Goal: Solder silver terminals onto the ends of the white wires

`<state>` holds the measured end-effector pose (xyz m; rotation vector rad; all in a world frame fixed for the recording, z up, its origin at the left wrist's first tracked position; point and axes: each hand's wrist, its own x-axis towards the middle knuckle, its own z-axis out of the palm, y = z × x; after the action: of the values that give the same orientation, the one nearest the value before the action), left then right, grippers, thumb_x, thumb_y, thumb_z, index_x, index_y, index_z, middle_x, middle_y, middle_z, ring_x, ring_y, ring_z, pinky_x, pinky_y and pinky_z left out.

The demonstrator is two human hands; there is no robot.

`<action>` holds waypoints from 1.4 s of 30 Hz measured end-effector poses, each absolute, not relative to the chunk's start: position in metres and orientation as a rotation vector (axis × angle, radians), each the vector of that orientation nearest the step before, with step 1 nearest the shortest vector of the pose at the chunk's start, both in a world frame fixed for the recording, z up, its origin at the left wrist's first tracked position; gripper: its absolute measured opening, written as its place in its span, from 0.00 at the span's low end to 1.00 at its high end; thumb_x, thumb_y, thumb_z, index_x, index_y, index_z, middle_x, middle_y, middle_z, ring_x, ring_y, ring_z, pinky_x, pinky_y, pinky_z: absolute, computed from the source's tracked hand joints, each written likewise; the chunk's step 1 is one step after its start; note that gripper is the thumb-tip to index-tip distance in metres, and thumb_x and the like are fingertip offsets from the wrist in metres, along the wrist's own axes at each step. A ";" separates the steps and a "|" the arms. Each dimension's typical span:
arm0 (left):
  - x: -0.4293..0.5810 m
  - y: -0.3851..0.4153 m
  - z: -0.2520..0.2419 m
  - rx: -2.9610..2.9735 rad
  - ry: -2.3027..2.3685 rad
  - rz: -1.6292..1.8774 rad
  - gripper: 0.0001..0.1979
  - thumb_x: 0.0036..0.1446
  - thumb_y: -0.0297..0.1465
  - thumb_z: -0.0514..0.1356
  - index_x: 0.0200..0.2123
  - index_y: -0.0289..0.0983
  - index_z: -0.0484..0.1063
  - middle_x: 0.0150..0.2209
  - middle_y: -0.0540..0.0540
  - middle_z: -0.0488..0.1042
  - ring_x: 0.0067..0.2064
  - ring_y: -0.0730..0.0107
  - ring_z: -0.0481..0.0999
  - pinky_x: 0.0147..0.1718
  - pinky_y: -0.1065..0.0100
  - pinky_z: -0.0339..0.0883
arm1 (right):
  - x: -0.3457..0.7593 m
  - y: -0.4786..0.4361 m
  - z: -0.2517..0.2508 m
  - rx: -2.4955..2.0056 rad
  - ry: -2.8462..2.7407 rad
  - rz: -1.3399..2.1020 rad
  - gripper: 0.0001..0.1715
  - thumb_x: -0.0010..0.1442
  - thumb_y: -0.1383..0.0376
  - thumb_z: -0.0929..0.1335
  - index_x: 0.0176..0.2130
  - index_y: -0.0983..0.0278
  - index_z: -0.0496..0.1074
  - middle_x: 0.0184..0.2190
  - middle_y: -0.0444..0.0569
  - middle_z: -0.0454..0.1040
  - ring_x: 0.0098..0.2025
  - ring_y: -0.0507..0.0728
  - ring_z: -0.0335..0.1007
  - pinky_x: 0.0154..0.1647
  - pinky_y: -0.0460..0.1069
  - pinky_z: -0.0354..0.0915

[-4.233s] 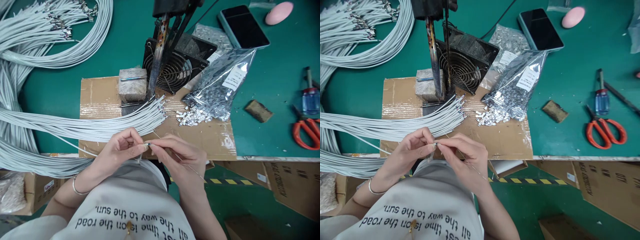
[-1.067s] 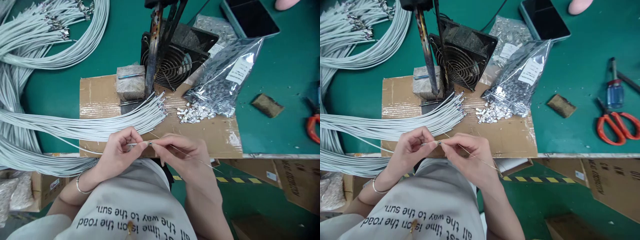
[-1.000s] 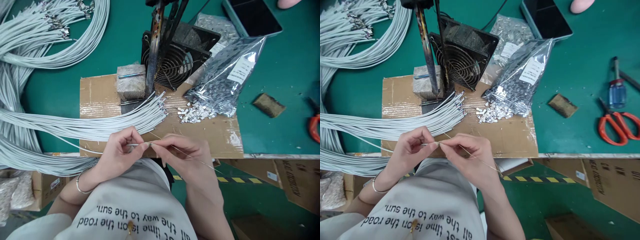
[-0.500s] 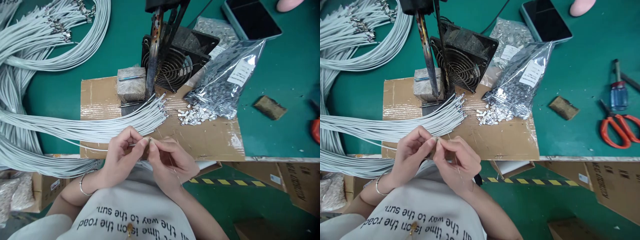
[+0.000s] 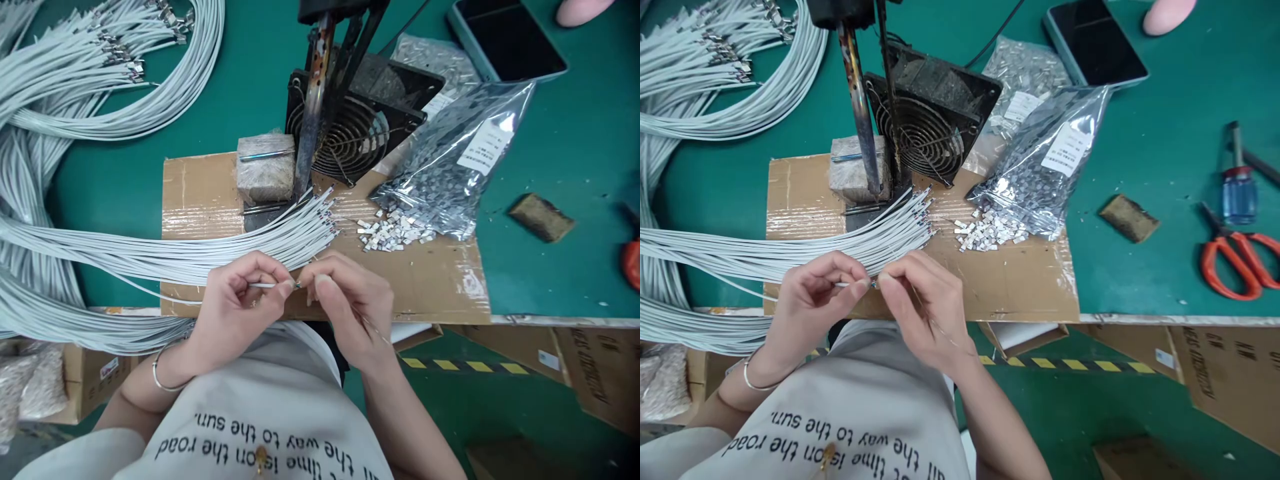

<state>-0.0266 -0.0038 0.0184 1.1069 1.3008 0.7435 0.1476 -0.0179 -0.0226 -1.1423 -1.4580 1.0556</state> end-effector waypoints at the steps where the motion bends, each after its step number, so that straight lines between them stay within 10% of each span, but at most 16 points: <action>1: -0.026 -0.004 0.020 1.114 1.300 0.729 0.04 0.58 0.26 0.67 0.31 0.36 0.75 0.23 0.54 0.71 0.21 0.81 0.54 0.19 0.74 0.45 | 0.148 -0.015 -0.023 -1.108 -1.513 1.038 0.14 0.73 0.66 0.66 0.33 0.61 0.72 0.27 0.41 0.67 0.30 0.51 0.63 0.32 0.49 0.60; 9: -0.028 -0.002 0.017 1.109 1.308 0.706 0.04 0.57 0.25 0.67 0.31 0.36 0.75 0.22 0.54 0.70 0.21 0.82 0.53 0.18 0.75 0.45 | 0.142 -0.011 -0.036 -0.982 -1.728 0.528 0.12 0.67 0.77 0.66 0.35 0.61 0.68 0.27 0.44 0.69 0.30 0.53 0.59 0.33 0.51 0.59; 18: -0.036 0.007 0.014 1.083 1.439 0.865 0.04 0.55 0.25 0.69 0.30 0.36 0.78 0.20 0.54 0.70 0.19 0.82 0.56 0.17 0.76 0.48 | 0.216 0.026 -0.041 -1.768 -1.704 0.254 0.04 0.62 0.64 0.76 0.34 0.58 0.81 0.25 0.45 0.75 0.30 0.58 0.63 0.35 0.54 0.59; 27: -0.027 0.011 0.017 1.060 1.403 0.888 0.05 0.56 0.27 0.69 0.29 0.37 0.78 0.22 0.52 0.73 0.22 0.79 0.66 0.19 0.77 0.59 | 0.217 0.031 -0.036 -1.894 -1.668 0.395 0.04 0.61 0.65 0.76 0.33 0.58 0.80 0.21 0.44 0.75 0.24 0.56 0.67 0.28 0.53 0.56; 36: -0.026 0.015 0.011 1.079 1.417 0.873 0.06 0.59 0.30 0.69 0.30 0.38 0.78 0.26 0.49 0.77 0.23 0.77 0.61 0.18 0.72 0.50 | 0.172 -0.001 -0.014 -1.515 -1.016 0.868 0.07 0.56 0.67 0.80 0.34 0.59 0.81 0.25 0.42 0.82 0.22 0.53 0.77 0.25 0.48 0.76; 42: -0.025 0.018 0.012 1.068 1.406 0.854 0.07 0.60 0.30 0.68 0.30 0.38 0.76 0.24 0.51 0.73 0.22 0.78 0.57 0.18 0.72 0.48 | 0.151 -0.004 -0.017 -1.367 -0.984 1.044 0.06 0.59 0.70 0.78 0.34 0.58 0.84 0.26 0.42 0.82 0.21 0.50 0.72 0.21 0.45 0.71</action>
<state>-0.0247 0.0184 0.0120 1.0680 1.4062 0.8541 0.1514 -0.0038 -0.0172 -1.3668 -0.9843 1.0439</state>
